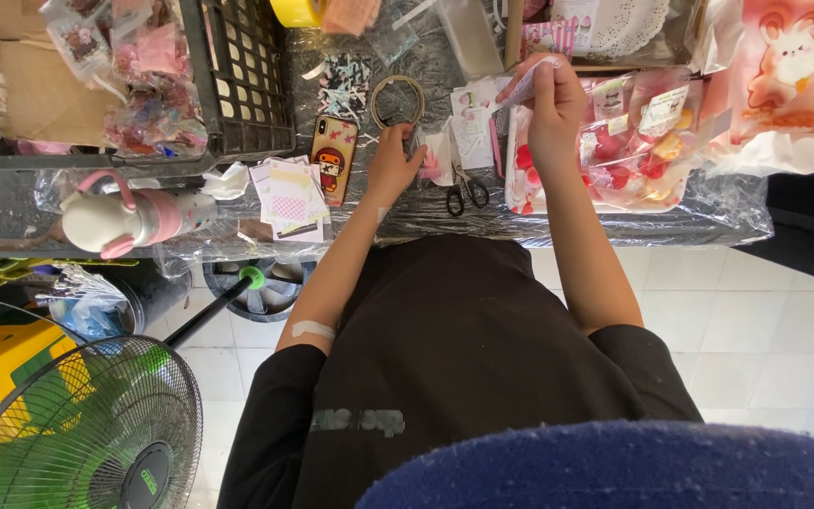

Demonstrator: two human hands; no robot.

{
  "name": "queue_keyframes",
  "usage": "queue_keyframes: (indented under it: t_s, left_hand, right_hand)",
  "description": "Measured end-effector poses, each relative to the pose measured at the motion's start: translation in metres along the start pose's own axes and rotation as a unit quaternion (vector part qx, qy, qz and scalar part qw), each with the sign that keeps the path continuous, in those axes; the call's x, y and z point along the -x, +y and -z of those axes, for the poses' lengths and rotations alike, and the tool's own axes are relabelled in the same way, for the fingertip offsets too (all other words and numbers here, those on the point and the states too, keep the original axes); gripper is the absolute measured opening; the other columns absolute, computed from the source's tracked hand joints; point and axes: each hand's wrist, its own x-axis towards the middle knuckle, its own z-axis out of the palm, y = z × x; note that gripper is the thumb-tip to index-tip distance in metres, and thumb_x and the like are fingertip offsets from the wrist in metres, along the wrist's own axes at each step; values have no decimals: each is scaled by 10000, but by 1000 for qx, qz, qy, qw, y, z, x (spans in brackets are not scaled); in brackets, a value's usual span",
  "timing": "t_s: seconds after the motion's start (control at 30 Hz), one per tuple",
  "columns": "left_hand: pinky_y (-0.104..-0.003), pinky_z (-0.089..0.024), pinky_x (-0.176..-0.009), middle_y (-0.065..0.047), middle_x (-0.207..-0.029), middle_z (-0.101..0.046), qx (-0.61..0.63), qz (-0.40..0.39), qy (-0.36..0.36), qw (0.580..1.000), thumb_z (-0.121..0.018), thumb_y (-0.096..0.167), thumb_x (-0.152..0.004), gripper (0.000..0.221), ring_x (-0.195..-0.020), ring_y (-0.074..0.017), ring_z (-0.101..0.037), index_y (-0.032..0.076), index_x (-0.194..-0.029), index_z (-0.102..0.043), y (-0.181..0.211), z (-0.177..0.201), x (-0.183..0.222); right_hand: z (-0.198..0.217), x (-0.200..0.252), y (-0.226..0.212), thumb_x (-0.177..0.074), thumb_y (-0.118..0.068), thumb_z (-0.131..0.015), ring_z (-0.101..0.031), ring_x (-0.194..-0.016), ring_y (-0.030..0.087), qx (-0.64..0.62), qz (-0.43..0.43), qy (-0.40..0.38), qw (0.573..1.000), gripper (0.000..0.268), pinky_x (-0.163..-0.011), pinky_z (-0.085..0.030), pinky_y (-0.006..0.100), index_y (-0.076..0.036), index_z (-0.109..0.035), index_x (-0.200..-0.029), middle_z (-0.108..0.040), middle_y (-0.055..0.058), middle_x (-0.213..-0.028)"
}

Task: Packaging small decorative wax melts into plastic bags and applying labels.

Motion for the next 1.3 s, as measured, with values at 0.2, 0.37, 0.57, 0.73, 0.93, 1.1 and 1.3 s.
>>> queue_keyframes:
  t_s: [0.2,0.37,0.57,0.73,0.93,1.1,1.3]
  left_hand:
    - [-364,-566,-782,-106,-1178,-621,-8,-113,87,990,-732,253,-941,458,-1014,-276,-683,91,-1330,-554,-10,-6,1]
    - [-367,-547,-846,-44,-1137,-697,-29,-103,66,992,-621,316,-1041,422,-976,-234,-721,188,-1423,-498,18,-2,-23]
    - [-358,-577,-830,-64,-1133,-729,301,-12,-95,949,-526,326,-1074,480,-949,-174,-717,190,-1525,-436,11,-45,-106]
    - [-343,-630,-798,-45,-1238,-753,212,-35,-97,972,-630,263,-1002,340,-945,-171,-752,135,-1316,-660,-15,-54,-159]
    - [-358,-568,-814,-108,-1129,-761,37,-78,-52,995,-611,237,-1032,267,-922,-232,-744,101,-1247,-694,16,-1,-150]
    - [-453,-533,-718,-197,-992,-685,-106,-229,162,954,-654,230,-988,233,-839,-382,-682,22,-1089,-685,53,25,-88]
    - [-351,-556,-681,-70,-888,-756,96,-10,-17,995,-734,299,-942,272,-769,-199,-729,40,-1014,-691,-2,-12,-22]
  right_hand:
    - [17,-22,6,-1198,-191,-495,-712,-958,160,65,4,-42,997,262,-911,-623,330,11,-659,-1172,-698,89,-1009]
    - [8,-21,-9,-1181,-202,-484,-730,-932,158,56,-14,-51,997,271,-882,-623,323,9,-654,-1165,-711,80,-988]
    - [10,-13,-9,-1172,-208,-472,-739,-917,152,53,-52,-66,995,276,-858,-623,315,2,-650,-1152,-724,72,-958]
    - [31,-2,-11,-1217,-195,-512,-629,-841,108,108,-30,-72,991,278,-760,-503,272,14,-681,-1145,-695,78,-946]
    - [56,-4,-26,-1184,-200,-538,-574,-737,64,84,-46,24,995,248,-654,-466,237,-15,-693,-1128,-687,1,-919]
    - [47,0,-7,-1048,-226,-703,-604,-616,136,449,-105,-60,885,173,-576,-447,291,-64,-731,-1099,-702,86,-781]
    - [39,25,65,-997,-197,-696,-691,-850,173,366,-120,-113,916,186,-714,-525,300,-35,-705,-1087,-745,61,-959]
